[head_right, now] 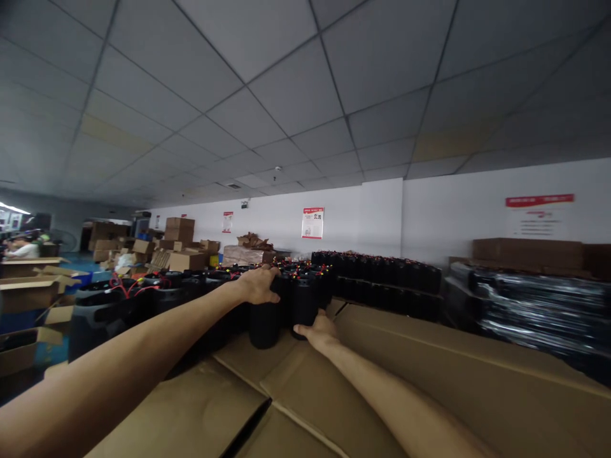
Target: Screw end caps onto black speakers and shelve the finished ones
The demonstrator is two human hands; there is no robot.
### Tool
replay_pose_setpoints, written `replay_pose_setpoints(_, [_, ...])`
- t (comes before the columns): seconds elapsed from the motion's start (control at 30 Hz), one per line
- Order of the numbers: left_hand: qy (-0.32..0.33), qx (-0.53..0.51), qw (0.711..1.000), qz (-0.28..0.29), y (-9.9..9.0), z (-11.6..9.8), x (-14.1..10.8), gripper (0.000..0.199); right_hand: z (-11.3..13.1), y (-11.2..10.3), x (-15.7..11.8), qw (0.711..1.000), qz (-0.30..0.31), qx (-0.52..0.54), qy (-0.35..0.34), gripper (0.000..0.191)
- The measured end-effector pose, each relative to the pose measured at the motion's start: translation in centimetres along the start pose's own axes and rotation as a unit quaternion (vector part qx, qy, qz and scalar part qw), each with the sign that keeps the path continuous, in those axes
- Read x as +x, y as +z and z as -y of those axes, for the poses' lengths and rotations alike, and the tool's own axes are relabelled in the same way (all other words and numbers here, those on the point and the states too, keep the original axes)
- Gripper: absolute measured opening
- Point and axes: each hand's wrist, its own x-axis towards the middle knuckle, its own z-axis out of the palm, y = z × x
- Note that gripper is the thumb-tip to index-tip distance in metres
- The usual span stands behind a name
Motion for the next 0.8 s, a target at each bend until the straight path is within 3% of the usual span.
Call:
replay_pose_setpoints(0.23, [-0.018,0.014,1.0,-0.017,0.8,-0.1,1.3,0.043,1.2,-0.1,-1.0,0.998,0.006,-0.057,0.032,0.044])
replay_pose_setpoints(0.8, [-0.033,0.059,0.992,-0.104,3.6,-1.2,1.5,0.033,0.2,0.9,-0.8,0.997,-0.014,-0.079,-0.014,0.049])
